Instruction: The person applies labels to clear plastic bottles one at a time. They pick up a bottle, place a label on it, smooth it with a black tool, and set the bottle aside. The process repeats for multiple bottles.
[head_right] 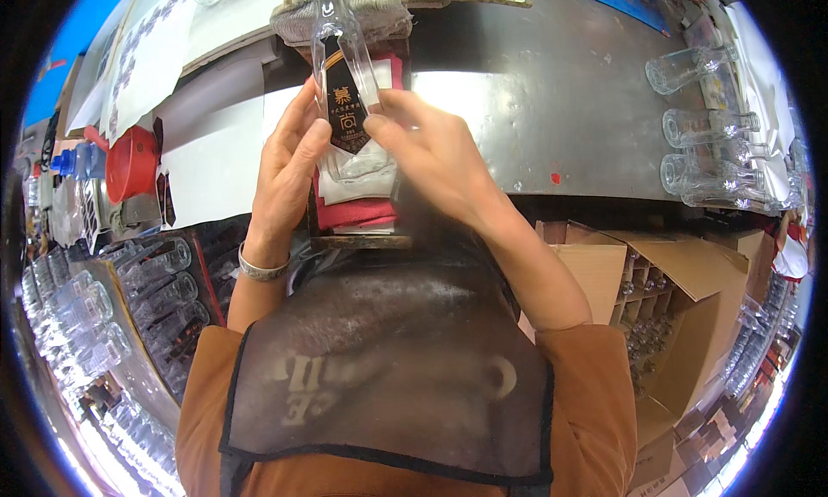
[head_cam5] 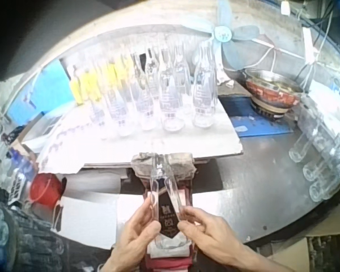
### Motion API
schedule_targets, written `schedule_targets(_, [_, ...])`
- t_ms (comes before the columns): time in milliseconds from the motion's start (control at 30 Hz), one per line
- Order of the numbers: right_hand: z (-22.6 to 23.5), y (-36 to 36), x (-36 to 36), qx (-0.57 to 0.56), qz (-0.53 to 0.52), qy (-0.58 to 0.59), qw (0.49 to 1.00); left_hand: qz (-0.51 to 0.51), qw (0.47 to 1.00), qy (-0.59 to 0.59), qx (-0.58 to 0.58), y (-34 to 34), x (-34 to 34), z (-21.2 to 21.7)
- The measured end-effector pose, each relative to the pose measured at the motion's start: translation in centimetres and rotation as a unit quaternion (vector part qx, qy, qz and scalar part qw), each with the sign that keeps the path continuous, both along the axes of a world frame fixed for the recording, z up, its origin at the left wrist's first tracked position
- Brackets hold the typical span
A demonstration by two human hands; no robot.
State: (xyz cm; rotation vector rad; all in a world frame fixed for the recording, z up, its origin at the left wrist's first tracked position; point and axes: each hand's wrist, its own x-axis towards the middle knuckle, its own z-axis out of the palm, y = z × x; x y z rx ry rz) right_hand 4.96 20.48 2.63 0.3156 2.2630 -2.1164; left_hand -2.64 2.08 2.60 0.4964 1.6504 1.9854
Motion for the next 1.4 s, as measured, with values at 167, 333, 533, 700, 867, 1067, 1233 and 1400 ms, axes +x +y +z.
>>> schedule_targets(167, [0.4, -0.1, -0.2, 0.052, 0.002, -0.017, 0.998, 0.004, 1.000, 0.003, 0.000, -0.2, 0.0, -0.6])
schedule_targets(333, [1.0, -0.3, -0.3, 0.070, 0.001, -0.036, 0.997, 0.003, 1.000, -0.025, 0.001, -0.4, -0.3, -0.6])
schedule_targets(533, [0.7, -0.2, -0.3, 0.064, 0.003, -0.033, 0.997, 0.006, 1.000, -0.025, 0.003, -0.3, -0.2, -0.8])
schedule_targets(700, [0.9, -0.2, -0.4, 0.076, 0.008, -0.040, 0.996, 0.001, 1.000, -0.026, 0.009, -0.5, -0.3, -1.1])
schedule_targets(867, [0.4, 1.7, -1.9, 0.028, 0.027, -0.005, 0.999, 0.015, 1.000, 0.004, 0.013, -0.3, -0.4, -1.0])
schedule_targets(1067, [1.3, 4.5, -7.6, 0.164, 0.061, 0.027, 0.984, 0.068, 0.942, 0.302, -0.132, 0.7, -1.8, 0.2])
schedule_targets(1233, [2.7, 3.5, -9.1, 0.193, 0.046, -0.013, 0.980, 0.090, 0.889, 0.406, -0.191, 1.5, -2.5, 0.7])
schedule_targets(1400, [2.6, 3.3, -9.5, 0.207, 0.053, -0.017, 0.977, 0.079, 0.906, 0.364, -0.200, 1.5, -2.1, 1.1])
